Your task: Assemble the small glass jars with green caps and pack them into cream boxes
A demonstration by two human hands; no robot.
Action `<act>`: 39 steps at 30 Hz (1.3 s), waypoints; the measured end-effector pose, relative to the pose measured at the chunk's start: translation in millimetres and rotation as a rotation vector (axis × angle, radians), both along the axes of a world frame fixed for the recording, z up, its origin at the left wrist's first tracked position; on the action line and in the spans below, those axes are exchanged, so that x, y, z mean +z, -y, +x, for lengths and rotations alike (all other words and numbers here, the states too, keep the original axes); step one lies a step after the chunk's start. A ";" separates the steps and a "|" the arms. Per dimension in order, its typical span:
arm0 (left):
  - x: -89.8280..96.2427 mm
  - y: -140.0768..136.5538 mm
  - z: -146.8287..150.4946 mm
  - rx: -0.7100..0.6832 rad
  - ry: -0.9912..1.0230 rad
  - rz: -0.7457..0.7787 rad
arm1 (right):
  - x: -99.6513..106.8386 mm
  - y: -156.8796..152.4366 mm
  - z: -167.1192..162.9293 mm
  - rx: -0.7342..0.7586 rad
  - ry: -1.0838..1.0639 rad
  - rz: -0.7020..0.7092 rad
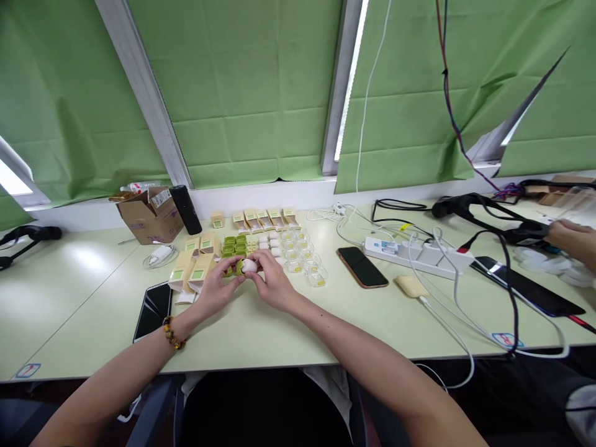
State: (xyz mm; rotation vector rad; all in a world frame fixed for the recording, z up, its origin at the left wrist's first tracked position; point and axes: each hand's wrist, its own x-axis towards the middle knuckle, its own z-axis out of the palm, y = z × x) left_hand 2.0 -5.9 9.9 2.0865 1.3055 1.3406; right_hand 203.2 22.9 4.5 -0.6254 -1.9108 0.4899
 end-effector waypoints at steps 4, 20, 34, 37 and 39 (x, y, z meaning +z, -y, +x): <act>-0.4 -0.8 2.0 0.051 0.008 0.012 | -2.3 0.2 -6.5 0.014 -0.102 -0.099; -13.8 -21.9 -13.2 0.058 0.283 -0.154 | 29.3 -14.5 19.5 0.307 -0.819 -0.786; -17.6 -18.7 -9.1 0.043 0.292 -0.157 | 19.3 -21.8 18.0 0.435 -0.825 -0.862; -18.4 -19.1 -9.2 0.048 0.283 -0.165 | 23.3 -18.0 18.8 0.435 -0.816 -0.860; -18.6 -19.1 -8.9 0.045 0.280 -0.168 | 26.8 -13.7 18.4 0.401 -0.780 -0.801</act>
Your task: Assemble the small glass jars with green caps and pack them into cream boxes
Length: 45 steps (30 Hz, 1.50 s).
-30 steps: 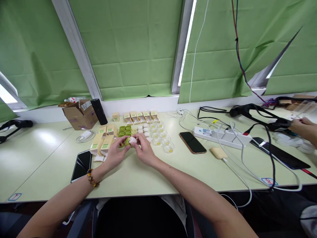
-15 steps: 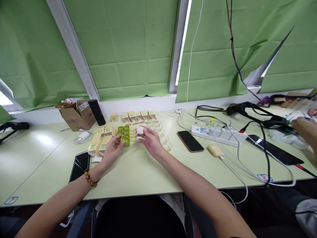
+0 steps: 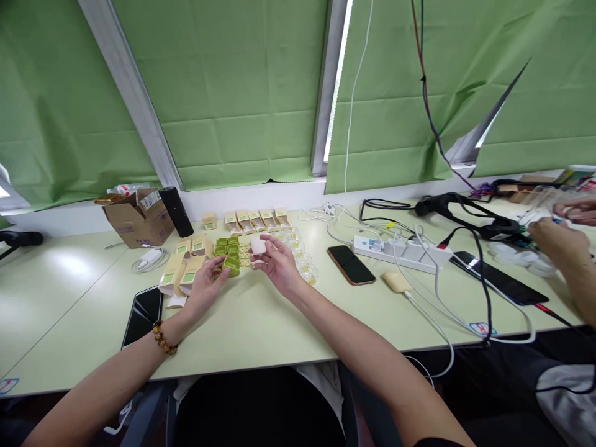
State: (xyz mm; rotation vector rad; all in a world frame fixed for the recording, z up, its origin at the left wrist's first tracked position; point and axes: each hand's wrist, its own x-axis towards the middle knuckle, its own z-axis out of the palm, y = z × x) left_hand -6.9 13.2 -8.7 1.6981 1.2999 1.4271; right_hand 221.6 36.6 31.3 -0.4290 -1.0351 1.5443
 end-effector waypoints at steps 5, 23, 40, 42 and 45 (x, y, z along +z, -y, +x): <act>0.3 1.2 0.9 0.001 -0.001 0.013 | 4.0 11.1 -4.4 -0.296 0.252 0.338; 9.4 6.4 2.6 0.059 -0.066 0.043 | -2.9 -6.1 43.7 -0.631 1.105 0.894; 12.2 10.2 3.9 0.083 -0.111 0.067 | -43.0 -6.4 49.3 -0.744 1.648 1.157; 11.7 9.8 3.9 0.088 -0.103 0.071 | -43.9 -6.7 49.4 -0.727 1.667 1.152; 11.0 9.4 3.8 0.087 -0.096 0.069 | -43.3 -5.9 49.3 -0.706 1.688 1.135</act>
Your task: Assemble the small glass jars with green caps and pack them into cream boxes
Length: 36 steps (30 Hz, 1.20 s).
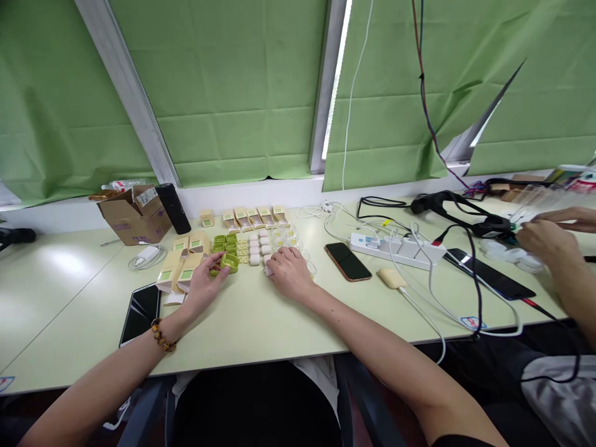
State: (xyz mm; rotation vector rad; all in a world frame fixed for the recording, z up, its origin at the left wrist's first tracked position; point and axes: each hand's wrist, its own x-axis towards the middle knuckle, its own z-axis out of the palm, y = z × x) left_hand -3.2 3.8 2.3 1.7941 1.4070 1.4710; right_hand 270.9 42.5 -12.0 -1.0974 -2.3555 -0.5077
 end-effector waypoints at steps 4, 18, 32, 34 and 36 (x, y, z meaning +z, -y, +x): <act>-0.6 -0.4 -0.6 -0.004 -0.004 -0.006 | 3.5 3.4 -0.4 -0.008 0.005 -0.017; -5.3 -2.1 -2.7 -0.090 0.075 0.022 | 35.8 15.2 6.9 -0.019 -0.158 -0.056; 0.8 3.6 3.9 -0.308 0.326 0.203 | 66.1 30.1 -76.0 0.426 -0.526 -0.286; 0.9 3.6 3.6 -0.307 0.308 0.203 | 55.8 26.5 -81.9 0.498 -0.607 -0.287; 2.2 4.3 4.2 -0.323 0.301 0.189 | 45.4 23.6 -83.2 0.549 -0.690 -0.295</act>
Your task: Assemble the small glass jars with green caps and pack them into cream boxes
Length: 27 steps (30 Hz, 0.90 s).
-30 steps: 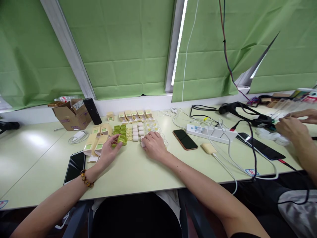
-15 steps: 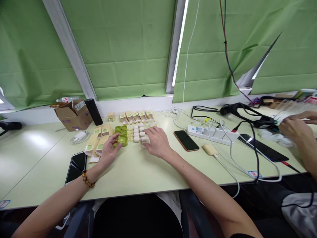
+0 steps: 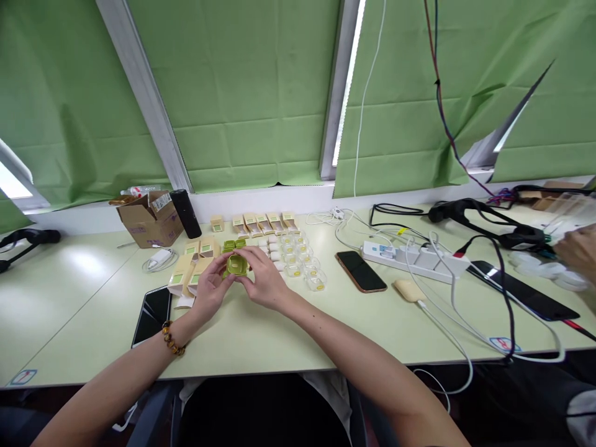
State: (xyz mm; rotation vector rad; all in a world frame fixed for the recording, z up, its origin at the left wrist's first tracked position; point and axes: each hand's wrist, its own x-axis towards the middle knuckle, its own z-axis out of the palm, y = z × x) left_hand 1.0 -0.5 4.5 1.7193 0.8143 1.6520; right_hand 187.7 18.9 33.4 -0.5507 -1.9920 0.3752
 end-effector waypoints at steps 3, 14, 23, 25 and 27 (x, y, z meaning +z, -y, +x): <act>2.4 2.0 2.2 -0.054 0.007 -0.038 | -12.4 -2.2 2.5 0.010 -0.093 -0.021; 6.3 8.1 5.4 -0.091 -0.003 -0.093 | -23.1 1.7 4.8 -0.042 -0.130 0.003; 10.2 12.8 3.8 0.024 -0.055 -0.075 | -23.7 -9.8 3.9 0.462 -0.574 -0.755; 8.6 11.4 3.4 0.090 -0.079 -0.047 | -24.1 -11.1 4.4 0.551 -0.626 -0.881; 6.7 9.7 3.0 0.136 -0.106 -0.017 | -23.7 -10.1 4.2 0.597 -0.655 -0.959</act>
